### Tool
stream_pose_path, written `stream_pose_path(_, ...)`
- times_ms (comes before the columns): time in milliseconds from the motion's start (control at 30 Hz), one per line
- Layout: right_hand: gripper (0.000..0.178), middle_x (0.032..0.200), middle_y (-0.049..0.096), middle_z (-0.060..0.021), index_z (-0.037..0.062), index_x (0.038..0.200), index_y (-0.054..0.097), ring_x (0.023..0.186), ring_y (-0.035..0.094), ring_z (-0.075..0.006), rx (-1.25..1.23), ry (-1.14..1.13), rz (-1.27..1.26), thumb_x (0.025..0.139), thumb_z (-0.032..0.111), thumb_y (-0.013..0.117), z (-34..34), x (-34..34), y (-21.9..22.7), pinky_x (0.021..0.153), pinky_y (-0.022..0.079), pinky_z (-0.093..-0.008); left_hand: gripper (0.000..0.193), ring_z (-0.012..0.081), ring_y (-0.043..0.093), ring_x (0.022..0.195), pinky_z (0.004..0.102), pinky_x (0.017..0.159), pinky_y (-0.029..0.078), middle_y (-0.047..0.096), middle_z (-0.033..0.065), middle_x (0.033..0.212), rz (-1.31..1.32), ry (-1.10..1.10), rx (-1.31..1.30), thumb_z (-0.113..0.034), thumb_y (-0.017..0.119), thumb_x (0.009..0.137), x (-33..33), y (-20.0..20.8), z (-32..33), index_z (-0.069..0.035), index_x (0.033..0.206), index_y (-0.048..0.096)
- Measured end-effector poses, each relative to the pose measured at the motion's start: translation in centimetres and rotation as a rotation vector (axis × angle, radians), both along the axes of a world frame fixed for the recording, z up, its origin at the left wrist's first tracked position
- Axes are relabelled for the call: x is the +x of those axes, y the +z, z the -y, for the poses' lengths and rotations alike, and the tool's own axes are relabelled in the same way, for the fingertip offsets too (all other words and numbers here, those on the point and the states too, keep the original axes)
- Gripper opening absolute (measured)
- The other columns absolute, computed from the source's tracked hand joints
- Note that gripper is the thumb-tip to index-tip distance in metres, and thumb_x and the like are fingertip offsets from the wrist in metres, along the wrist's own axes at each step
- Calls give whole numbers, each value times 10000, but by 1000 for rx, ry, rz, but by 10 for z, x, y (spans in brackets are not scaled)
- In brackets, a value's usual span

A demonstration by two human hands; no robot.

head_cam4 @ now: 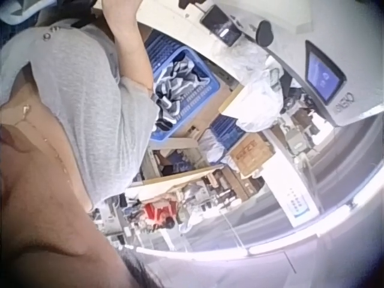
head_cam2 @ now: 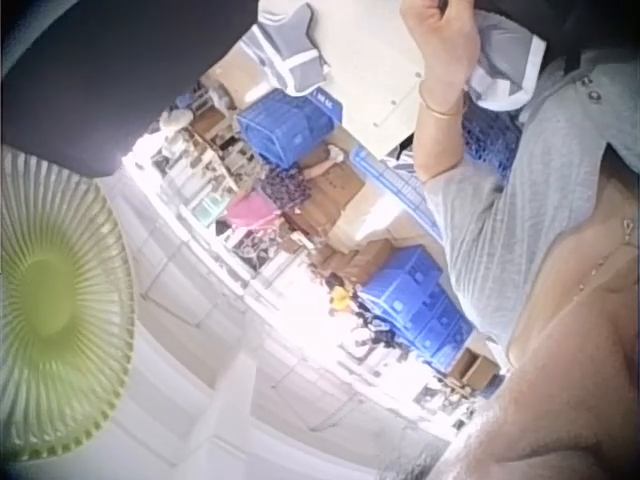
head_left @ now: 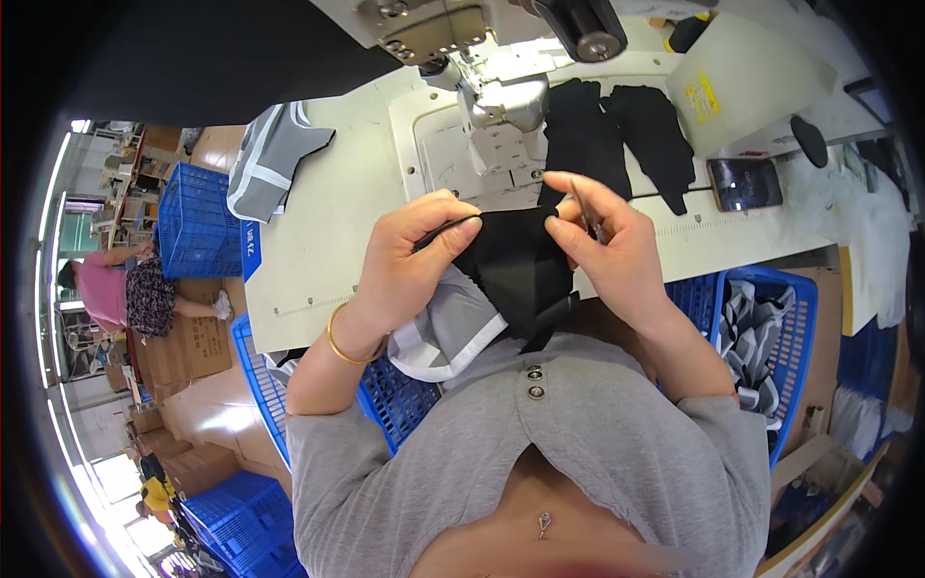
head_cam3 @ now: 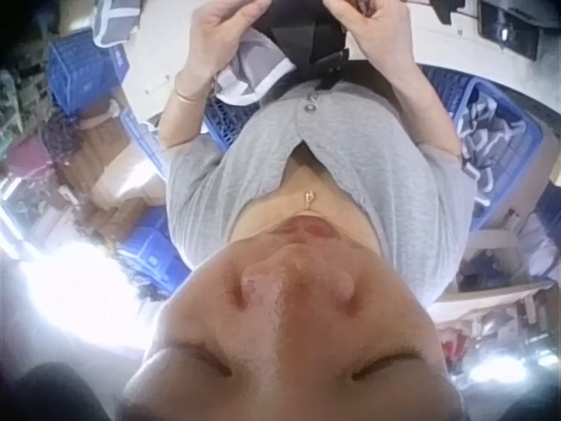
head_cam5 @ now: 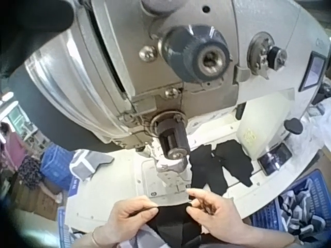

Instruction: Stitching and trimming pieces of shoe uppers using an industrial sewing machine.

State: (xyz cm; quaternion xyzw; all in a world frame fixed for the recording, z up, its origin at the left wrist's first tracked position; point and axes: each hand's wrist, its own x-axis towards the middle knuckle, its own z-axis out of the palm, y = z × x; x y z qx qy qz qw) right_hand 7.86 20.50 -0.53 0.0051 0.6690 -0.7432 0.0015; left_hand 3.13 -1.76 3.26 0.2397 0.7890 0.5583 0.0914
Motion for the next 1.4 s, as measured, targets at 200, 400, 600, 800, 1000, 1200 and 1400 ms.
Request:
stream_pose_path(200, 172, 867, 616, -111, -15, 1040, 630, 772, 595, -214, 436, 146, -304, 880, 48, 627, -4, -20, 11, 696, 464, -304, 126, 125, 499, 728, 264, 693, 413, 550, 61, 766, -108, -170, -287, -81, 624, 915, -37, 36, 7, 44, 915, 618)
stream_pose_path(400, 72, 703, 572, -43, 7, 953, 593, 637, 560, -82, 246, 73, -218, 943, 78, 601, 22, -28, 0, 591, 461, -276, 153, 89, 521, 775, 249, 740, 433, 602, 29, 830, -82, -250, -473, -126, 670, 895, -88, 60, 5, 23, 882, 637)
stream_pose_path(600, 105, 756, 602, 6, 9, 966, 602, 683, 585, -56, -166, 50, -75, 970, 115, 605, 32, -39, 8, 616, 468, -212, 350, 122, 572, 1050, 259, 919, 442, 640, 56, 1155, 272, -293, -449, -171, 691, 881, -126, 60, 9, -7, 1187, 653)
stream_pose_path(800, 99, 760, 637, -10, 18, 1001, 617, 669, 602, -53, -356, 6, -20, 970, 111, 606, 36, -44, 12, 576, 427, -195, 495, 210, 431, 1356, 307, 1149, 302, 456, 149, 1463, 493, -637, 102, -195, 401, 977, -132, 54, 40, 69, 1389, 478)
stream_pose_path(1000, 89, 701, 631, -13, 57, 1019, 600, 505, 476, -15, -362, -40, 9, 967, 128, 615, 40, -48, 9, 442, 312, -178, 393, 201, 585, 1182, 299, 1006, 449, 627, 141, 1262, 348, -403, 5, -159, 482, 952, -134, 47, 40, 59, 1259, 596)
stream_pose_path(1200, 104, 683, 625, -15, 66, 1020, 593, 439, 408, -9, -420, -40, 38, 967, 151, 622, 45, -45, 10, 406, 294, -182, 367, 200, 600, 1141, 299, 973, 461, 643, 133, 1215, 110, -243, -102, -148, 501, 943, -155, 55, 27, 57, 1227, 609)
stream_pose_path(1400, 126, 686, 637, -14, 62, 1021, 605, 456, 420, -12, -445, -36, 40, 973, 178, 619, 47, -45, 9, 426, 320, -186, 341, 198, 616, 1101, 298, 940, 474, 658, 126, 1168, -123, -77, -204, -138, 520, 933, -146, 59, 31, 54, 1195, 622)
